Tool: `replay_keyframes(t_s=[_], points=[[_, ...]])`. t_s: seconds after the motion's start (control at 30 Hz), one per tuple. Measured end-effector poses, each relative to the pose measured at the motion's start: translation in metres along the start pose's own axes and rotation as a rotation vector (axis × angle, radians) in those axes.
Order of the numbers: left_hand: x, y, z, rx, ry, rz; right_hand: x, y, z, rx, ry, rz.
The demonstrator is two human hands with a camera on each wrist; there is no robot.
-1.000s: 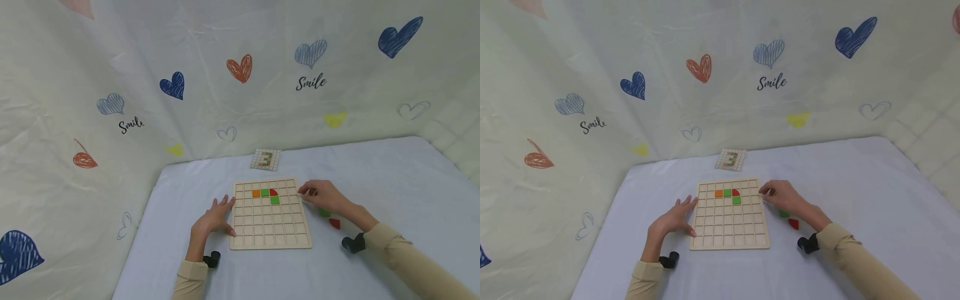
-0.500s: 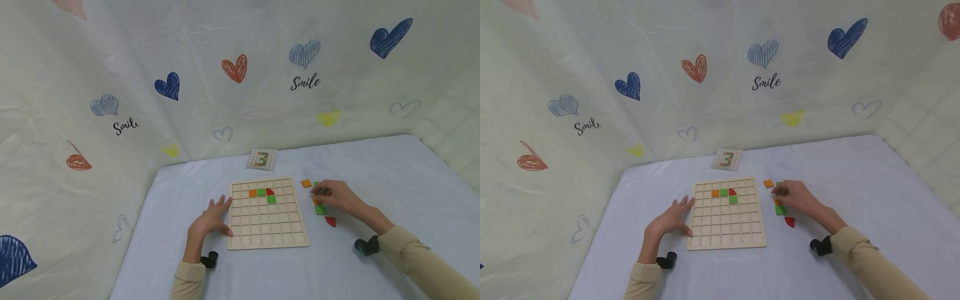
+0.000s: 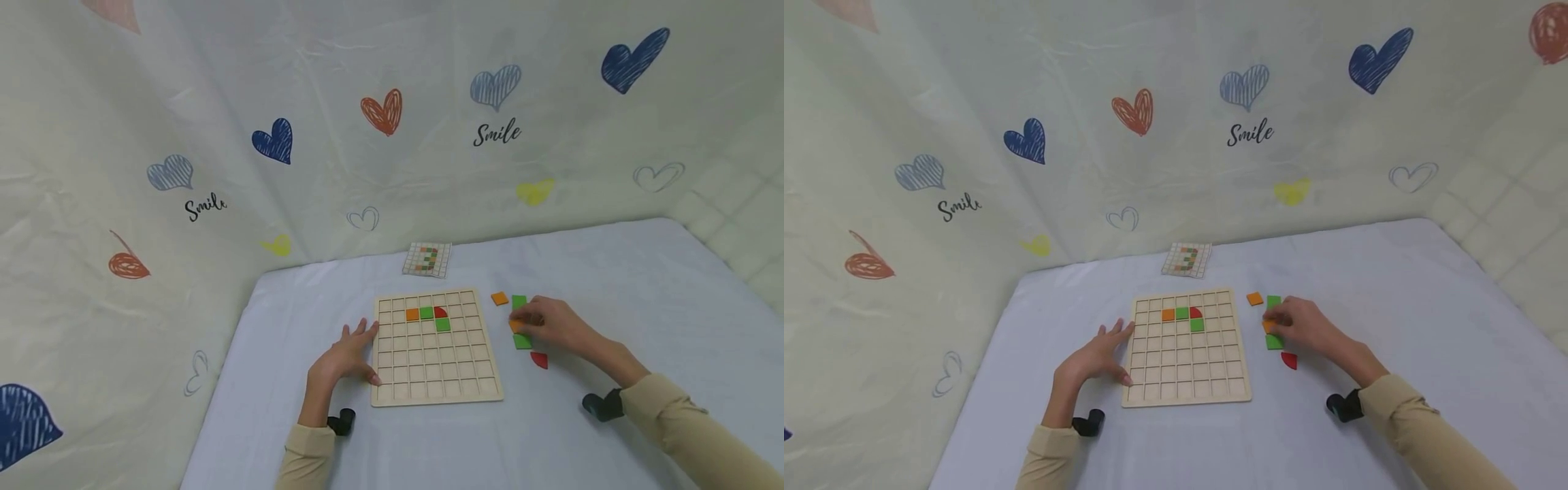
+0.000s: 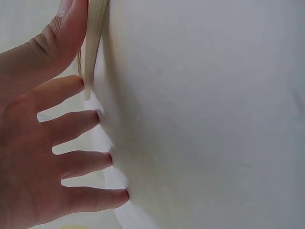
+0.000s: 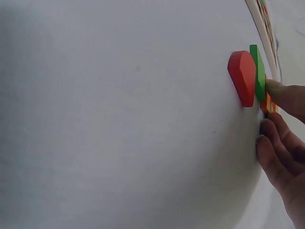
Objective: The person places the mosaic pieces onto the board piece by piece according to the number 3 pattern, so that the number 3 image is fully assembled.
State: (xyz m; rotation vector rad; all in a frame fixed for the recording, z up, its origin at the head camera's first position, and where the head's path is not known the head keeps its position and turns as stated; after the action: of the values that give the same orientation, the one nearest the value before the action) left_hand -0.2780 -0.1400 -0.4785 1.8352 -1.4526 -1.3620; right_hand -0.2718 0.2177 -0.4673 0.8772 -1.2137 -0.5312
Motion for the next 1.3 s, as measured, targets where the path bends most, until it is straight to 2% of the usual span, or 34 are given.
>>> replay_keyframes(t_s=[0.23, 0.67, 0.8, 0.97, 1.17, 1.3], points=[[0.003, 0.001, -0.002, -0.009, 0.015, -0.003, 0.003, -0.005, 0.006, 0.002, 0.048, -0.026], [0.003, 0.002, 0.002, -0.013, 0.016, -0.007, -0.003, -0.005, 0.011, 0.021, -0.028, 0.010], [0.002, 0.001, 0.004, -0.014, 0.014, -0.003, -0.004, -0.003, 0.011, 0.027, -0.049, 0.033], [0.002, 0.000, 0.004, -0.017, 0.018, -0.003, 0.000, 0.001, 0.011, 0.029, -0.027, 0.098], [0.001, 0.000, 0.002, -0.011, 0.017, -0.004, 0.007, -0.004, 0.015, 0.044, -0.016, 0.134], [0.001, 0.000, 0.002, -0.009, 0.016, -0.003, 0.012, -0.010, 0.018, 0.074, -0.049, 0.170]])
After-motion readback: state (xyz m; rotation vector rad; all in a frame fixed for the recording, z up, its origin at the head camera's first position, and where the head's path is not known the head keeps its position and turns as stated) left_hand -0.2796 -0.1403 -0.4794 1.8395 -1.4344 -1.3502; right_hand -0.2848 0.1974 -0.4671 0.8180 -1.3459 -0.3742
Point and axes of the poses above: each hand's wrist, its own z-axis towards the middle knuckle, its own y-axis out of the back of the hand, x = y × z, the point moved 9 cm from there along z, towards the middle knuckle, and after that the axes turned 2 degrees about y, right-handed, at the moved point
